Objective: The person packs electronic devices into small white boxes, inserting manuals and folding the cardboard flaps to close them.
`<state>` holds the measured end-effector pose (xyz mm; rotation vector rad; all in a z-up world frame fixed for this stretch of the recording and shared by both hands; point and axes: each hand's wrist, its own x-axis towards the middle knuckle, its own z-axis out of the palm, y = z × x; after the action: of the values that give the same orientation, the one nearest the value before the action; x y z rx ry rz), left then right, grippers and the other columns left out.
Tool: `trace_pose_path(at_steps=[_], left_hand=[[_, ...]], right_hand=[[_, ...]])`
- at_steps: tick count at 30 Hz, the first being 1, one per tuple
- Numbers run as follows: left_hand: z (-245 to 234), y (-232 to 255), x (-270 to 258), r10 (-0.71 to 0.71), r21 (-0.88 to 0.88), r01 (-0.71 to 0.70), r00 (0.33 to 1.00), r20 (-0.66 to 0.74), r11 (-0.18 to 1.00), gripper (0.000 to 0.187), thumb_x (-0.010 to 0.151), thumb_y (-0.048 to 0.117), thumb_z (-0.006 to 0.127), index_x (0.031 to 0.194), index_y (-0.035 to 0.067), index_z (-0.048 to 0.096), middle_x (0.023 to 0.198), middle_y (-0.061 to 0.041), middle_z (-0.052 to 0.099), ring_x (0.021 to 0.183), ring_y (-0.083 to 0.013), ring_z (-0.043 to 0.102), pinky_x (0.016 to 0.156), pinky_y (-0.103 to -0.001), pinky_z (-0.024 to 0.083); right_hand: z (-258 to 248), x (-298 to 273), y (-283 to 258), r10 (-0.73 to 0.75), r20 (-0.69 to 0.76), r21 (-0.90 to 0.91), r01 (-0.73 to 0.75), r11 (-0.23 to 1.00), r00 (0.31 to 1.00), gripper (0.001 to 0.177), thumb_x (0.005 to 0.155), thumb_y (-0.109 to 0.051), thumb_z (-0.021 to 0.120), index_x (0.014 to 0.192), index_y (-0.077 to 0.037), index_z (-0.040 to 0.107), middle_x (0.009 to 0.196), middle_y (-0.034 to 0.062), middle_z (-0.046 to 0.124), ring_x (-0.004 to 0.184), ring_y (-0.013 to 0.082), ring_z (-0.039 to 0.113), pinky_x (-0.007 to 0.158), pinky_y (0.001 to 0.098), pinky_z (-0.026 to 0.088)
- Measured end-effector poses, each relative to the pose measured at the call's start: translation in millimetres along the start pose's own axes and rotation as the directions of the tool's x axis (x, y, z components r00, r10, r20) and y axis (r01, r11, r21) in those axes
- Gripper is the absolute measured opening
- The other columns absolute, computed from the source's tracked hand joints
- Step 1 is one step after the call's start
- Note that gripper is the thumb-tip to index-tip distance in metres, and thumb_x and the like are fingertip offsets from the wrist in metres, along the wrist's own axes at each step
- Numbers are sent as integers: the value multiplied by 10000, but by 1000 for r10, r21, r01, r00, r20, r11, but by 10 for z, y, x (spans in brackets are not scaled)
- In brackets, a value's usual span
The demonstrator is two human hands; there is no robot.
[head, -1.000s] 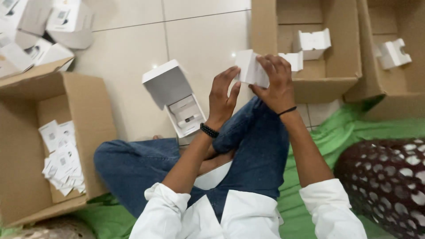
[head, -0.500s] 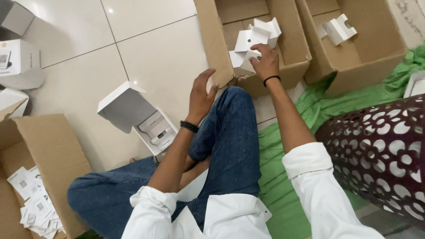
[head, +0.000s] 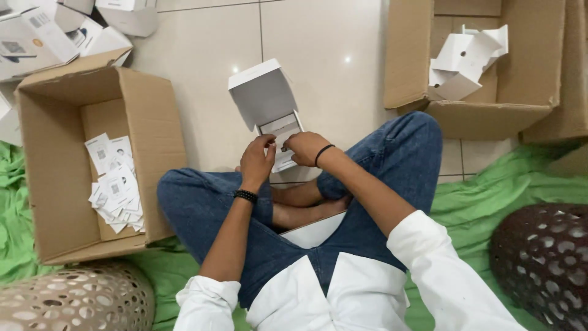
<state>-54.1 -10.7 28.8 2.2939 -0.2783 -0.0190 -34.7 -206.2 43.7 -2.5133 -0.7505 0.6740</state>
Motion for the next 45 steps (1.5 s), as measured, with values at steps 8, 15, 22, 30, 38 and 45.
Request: trace_pose_path(at_steps=[8, 15, 22, 30, 38, 45], left_hand=[[87, -209, 36, -67, -2, 67, 997, -43, 998, 414, 940, 165, 656, 1340, 78, 600, 1270, -154, 652, 1165, -347, 613, 986, -440, 499], [136, -386, 110, -105, -39, 101, 989, -106, 994, 612, 1028, 356, 590, 1536, 64, 414, 1484, -218, 529, 1339, -401, 506, 1099, -466, 429], [59, -244, 175, -244, -238, 221, 967, -74, 946, 696, 1059, 561, 405, 1550, 67, 407, 1556, -203, 478, 1378, -375, 503, 1125, -449, 410], [39, 838, 166, -99, -649, 146, 989, 109, 746, 781, 1037, 614, 431, 1610, 83, 424, 1328, -264, 524, 1165, -281, 578, 1030, -399, 505], [829, 2355, 781, 294, -880, 87, 923, 248, 468, 805, 1044, 581, 524, 1644, 104, 275, 1544, -224, 463, 1391, -301, 520, 1106, -416, 515], [2100, 3421, 949, 596, -899, 77, 724, 347, 430, 670, 1100, 462, 529, 1615, 77, 340, 1656, -136, 407, 1527, -289, 440, 1148, -419, 527]], right_hand=[[696, 635, 69, 119, -98, -313, -144, 939, 988, 244, 838, -96, 668, 1075, -70, 720, 1122, 121, 715, 1067, 315, 671, 860, 465, 566], [473, 503, -125, 118, -129, -335, -156, 929, 985, 210, 891, -153, 639, 1063, -69, 727, 1078, 108, 732, 993, 291, 701, 827, 463, 566], [-225, -194, -555, 60, -414, -34, -81, 996, 908, 222, 907, -220, 603, 1058, -66, 651, 933, 120, 718, 873, 325, 697, 751, 467, 561], [-665, -1158, -410, 244, -688, 438, 123, 891, 684, 236, 941, -165, 613, 1140, -38, 619, 954, 172, 702, 873, 318, 730, 782, 413, 580], [-943, -2228, 480, 285, -889, 386, 251, 888, 357, 238, 1028, -160, 614, 1199, 4, 630, 1463, 130, 526, 1348, 273, 523, 1123, 374, 460], [-588, -3356, 1692, 791, -611, 312, 930, 195, 39, 413, 1050, -256, 510, 1405, -51, 559, 1396, 109, 627, 1312, 253, 585, 1170, 423, 468]])
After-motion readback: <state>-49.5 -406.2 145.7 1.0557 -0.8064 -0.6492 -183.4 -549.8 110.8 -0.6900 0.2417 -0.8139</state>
